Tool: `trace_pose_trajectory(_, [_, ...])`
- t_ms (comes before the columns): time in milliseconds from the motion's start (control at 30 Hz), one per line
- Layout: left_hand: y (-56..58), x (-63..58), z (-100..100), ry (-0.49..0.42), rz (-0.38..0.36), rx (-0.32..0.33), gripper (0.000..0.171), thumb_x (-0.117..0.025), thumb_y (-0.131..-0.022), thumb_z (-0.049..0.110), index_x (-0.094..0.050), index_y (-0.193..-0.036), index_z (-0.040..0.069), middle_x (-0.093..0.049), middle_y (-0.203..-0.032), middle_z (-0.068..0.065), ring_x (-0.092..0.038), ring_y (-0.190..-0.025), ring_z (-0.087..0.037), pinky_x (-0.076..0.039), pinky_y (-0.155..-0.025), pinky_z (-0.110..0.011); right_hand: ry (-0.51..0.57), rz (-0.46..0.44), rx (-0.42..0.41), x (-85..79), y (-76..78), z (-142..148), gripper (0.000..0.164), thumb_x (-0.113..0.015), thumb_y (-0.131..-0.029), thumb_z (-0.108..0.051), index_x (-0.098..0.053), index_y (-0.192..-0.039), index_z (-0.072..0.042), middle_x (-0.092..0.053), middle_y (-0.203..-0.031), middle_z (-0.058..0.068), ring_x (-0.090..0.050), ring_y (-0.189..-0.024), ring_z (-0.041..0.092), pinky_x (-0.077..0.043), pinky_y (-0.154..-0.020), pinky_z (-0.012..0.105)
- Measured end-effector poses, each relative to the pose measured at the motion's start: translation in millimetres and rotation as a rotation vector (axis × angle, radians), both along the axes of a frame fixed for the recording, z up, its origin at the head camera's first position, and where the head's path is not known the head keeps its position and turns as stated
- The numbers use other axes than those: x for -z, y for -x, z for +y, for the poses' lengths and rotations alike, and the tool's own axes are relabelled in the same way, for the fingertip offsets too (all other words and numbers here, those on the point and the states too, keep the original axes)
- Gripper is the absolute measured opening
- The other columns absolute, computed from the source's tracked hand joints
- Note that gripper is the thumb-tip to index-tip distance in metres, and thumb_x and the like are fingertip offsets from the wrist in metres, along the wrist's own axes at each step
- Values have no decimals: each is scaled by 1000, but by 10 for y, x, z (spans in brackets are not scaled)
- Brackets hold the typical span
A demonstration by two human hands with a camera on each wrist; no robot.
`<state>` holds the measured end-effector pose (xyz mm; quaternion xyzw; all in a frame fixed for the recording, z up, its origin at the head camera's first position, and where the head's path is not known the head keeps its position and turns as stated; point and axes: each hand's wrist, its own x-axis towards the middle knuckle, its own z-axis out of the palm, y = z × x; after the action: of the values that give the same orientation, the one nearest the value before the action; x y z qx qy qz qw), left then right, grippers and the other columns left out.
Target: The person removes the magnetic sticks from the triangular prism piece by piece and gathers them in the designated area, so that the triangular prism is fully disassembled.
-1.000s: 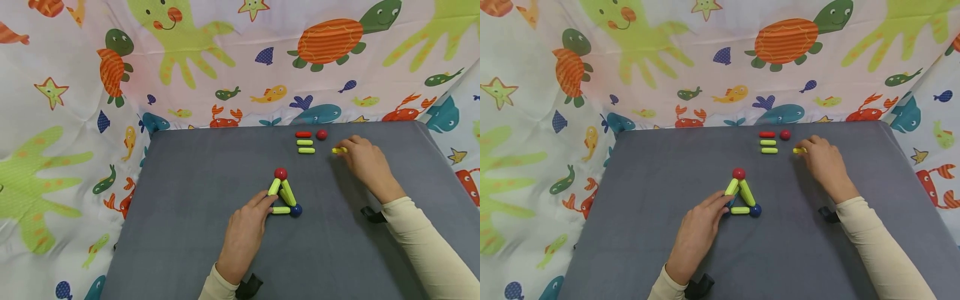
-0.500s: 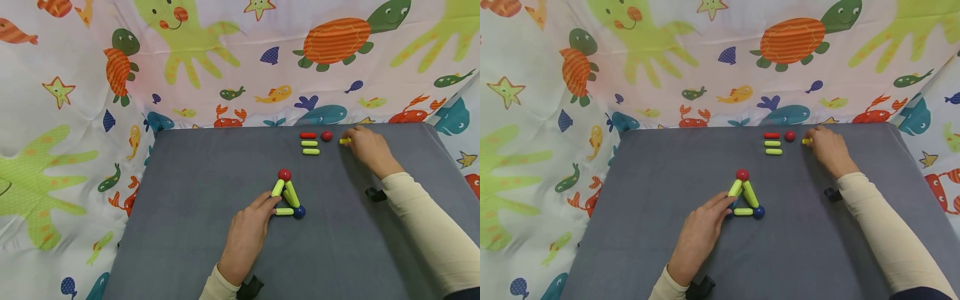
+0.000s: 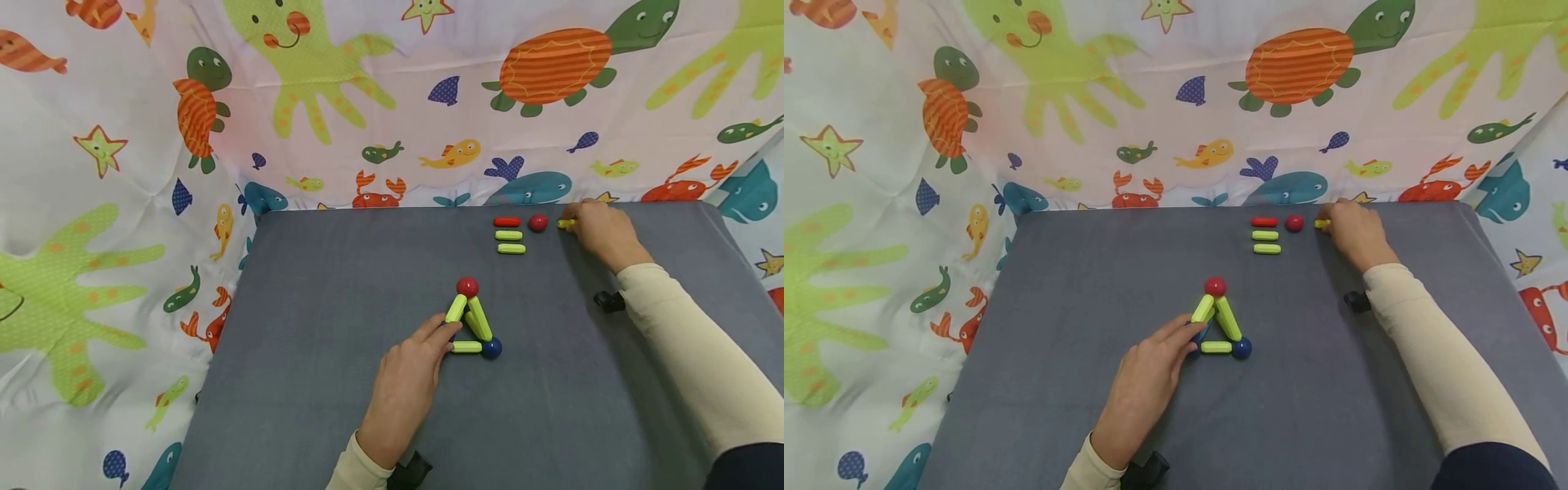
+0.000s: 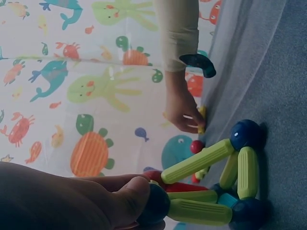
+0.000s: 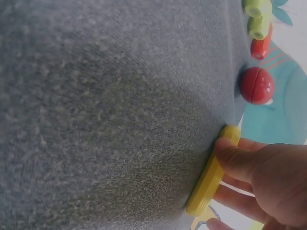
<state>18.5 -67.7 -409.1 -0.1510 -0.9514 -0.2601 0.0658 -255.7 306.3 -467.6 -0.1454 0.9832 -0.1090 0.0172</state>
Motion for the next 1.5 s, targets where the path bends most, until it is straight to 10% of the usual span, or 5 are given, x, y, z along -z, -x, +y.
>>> trace_pose_trajectory(333, [-26,-4,-6,4,-3,-8,34,-75,-99,20,-75,-133,23,-68,-138,6,-75,-79,-16,-57,-59,-26,-26,8,7,-28,-33,-26,30,-76,-96,-6,-72,-125,0,-67,-119,32,-64,-97,49,-51,-85,71])
trace_pose_trajectory(567, [-32,-13,-13,4,-12,-7,35,-75,-100,20,-74,-135,23,-68,-138,6,-75,-79,-17,-56,-58,-25,-7,104,-43,-388,-394,-365,42,-76,-97,-13,-66,-137,-2,-64,-131,30,-62,-115,52,-42,-102,76])
trace_pose_trajectory(767, [-19,-9,-21,-9,12,9,35,-75,-99,20,-74,-135,23,-67,-137,8,-73,-77,-14,-55,-58,-23,91,163,-305,-678,-859,-811,42,-81,-95,-17,-70,-134,-7,-70,-128,17,-67,-115,37,-51,-100,63])
trace_pose_trajectory(1033, [-12,-5,-23,14,24,17,35,-75,-100,21,-73,-135,23,-67,-138,5,-75,-79,-16,-59,-60,-27,192,-29,-687,-699,-1265,-1300,69,-75,-99,-5,-49,-160,-25,-51,-160,-3,-53,-144,23,-52,-109,49])
trace_pose_trajectory(1500, [-10,17,-24,-59,-2,-25,46,-67,-106,15,-59,-151,16,-60,-152,-10,-79,-89,-27,-63,-66,-30,163,14,-650,-717,-1521,-1301,48,-79,-97,-10,-66,-142,-22,-65,-141,-6,-68,-119,14,-60,-96,41])
